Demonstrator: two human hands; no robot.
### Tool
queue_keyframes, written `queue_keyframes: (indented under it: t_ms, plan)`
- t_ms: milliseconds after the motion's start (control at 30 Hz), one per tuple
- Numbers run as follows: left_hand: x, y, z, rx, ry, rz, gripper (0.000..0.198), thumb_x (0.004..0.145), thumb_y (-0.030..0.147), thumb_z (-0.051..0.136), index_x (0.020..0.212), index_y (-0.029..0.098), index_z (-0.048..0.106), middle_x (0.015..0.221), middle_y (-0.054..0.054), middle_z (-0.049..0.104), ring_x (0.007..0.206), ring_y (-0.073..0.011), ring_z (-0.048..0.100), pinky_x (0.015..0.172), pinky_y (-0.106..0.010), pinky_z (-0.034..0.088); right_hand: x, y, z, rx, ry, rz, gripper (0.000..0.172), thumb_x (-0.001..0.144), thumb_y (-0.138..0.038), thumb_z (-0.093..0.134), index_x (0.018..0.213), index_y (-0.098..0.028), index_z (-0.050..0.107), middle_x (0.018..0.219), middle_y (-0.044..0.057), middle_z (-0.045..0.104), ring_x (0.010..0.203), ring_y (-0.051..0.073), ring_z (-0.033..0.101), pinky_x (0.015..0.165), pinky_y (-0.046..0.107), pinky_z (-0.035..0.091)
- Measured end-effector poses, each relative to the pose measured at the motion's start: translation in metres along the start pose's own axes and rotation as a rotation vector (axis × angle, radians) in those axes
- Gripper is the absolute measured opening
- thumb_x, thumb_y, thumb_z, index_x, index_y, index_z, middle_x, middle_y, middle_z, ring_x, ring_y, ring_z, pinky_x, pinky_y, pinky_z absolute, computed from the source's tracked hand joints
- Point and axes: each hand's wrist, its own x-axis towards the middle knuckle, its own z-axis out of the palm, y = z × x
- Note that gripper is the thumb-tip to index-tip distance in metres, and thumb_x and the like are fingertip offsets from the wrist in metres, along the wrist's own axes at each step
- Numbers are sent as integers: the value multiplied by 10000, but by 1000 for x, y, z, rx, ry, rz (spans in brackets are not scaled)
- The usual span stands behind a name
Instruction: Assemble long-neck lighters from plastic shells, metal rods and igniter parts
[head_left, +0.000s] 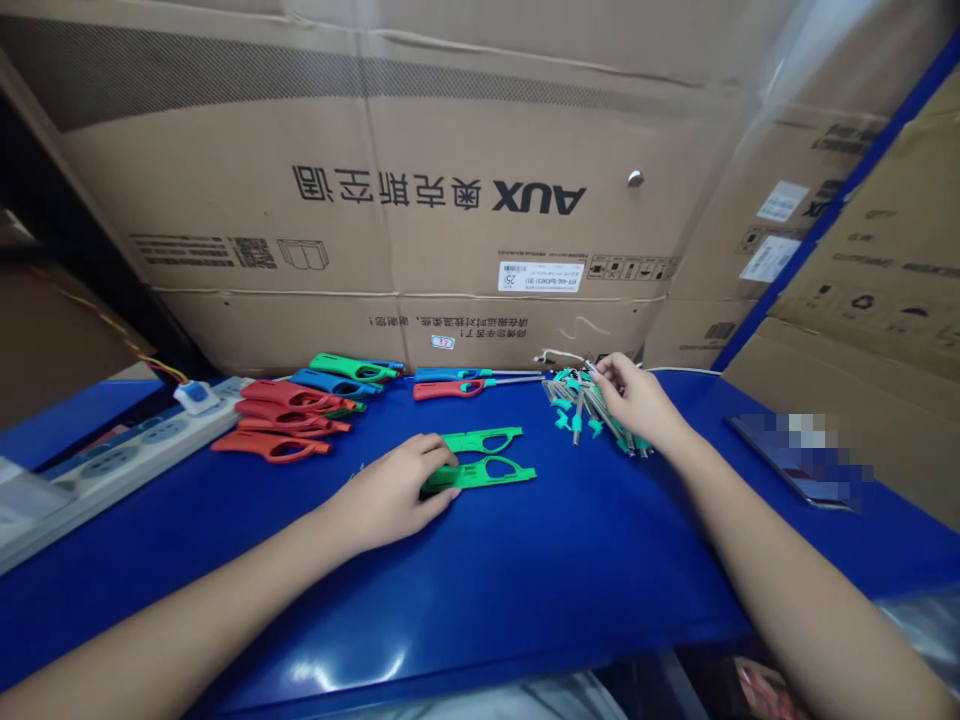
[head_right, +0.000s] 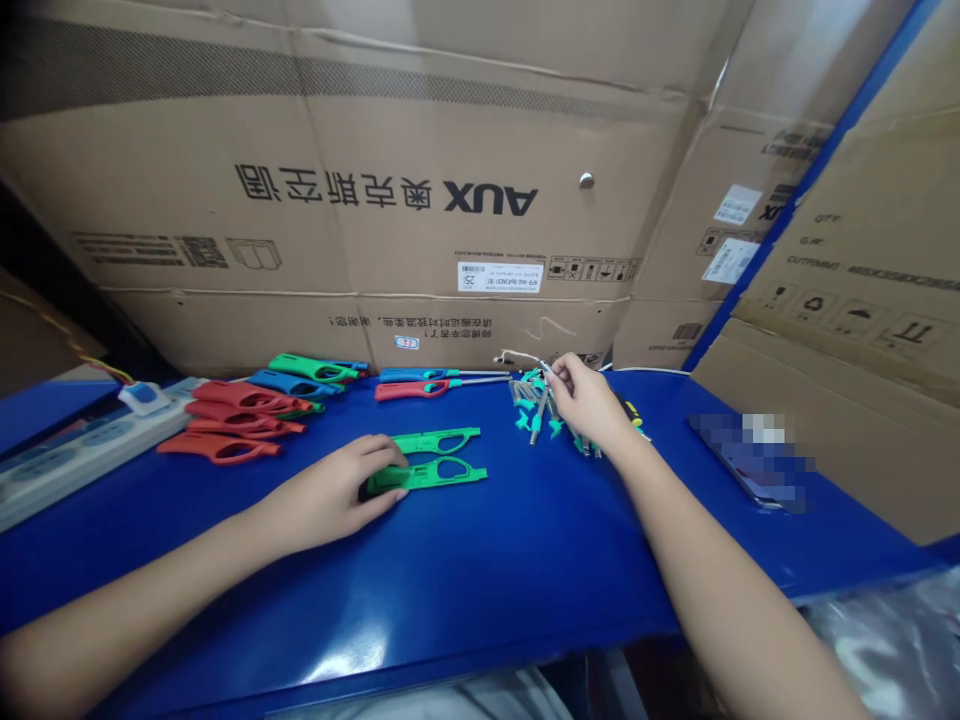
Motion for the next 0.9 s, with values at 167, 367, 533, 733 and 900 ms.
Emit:
queue_keyframes:
  t_ms: [167,367,533,733,900]
  plan:
    - [1,-2,-4,49,16,-40,213,943,346,601,1065,187,671,1097,-100,649,1032,-262,647,916,-382,537,-18,-43,7,60,-36,-145,205,994,-387,485,992,-201,573,840,58,674,744,195,621,711,312,470]
    - [0,-4,-4,107,19,5,223,953,351,622,1075,178,693,1101,-112,669,1072,-281,632,925,-399,533,-38,-71,17,79,-191,-509,336,1029,-272,448,1349,-248,550,1073,75,706,900,188,672,792,309,519]
    - [-1,-7,-7,125,12,19,227,928,356,664,1053,173,713,1090,-117,679,1061,-289,637,924,-412,539,-43,-72,25,-63,-312,-678,450,1007,-155,406,1428,-272,513,1016,54,683,786,151,633,656,254,479]
    - [-1,-1,-10,110,102,23,324,935,351,652,1217,192,663,1221,-125,670,1153,-292,624,988,-437,526,-41,-67,29,-74,-351,-632,366,1014,-178,398,1341,-225,556,1043,73,710,814,171,675,661,268,507]
    - [-2,10,-8,15,163,34,355,948,383,641,1268,229,631,1233,-87,685,1144,-260,642,993,-407,533,-43,-69,31,-25,-374,-594,355,1032,-222,381,1358,-215,521,1192,99,723,984,221,725,798,342,571]
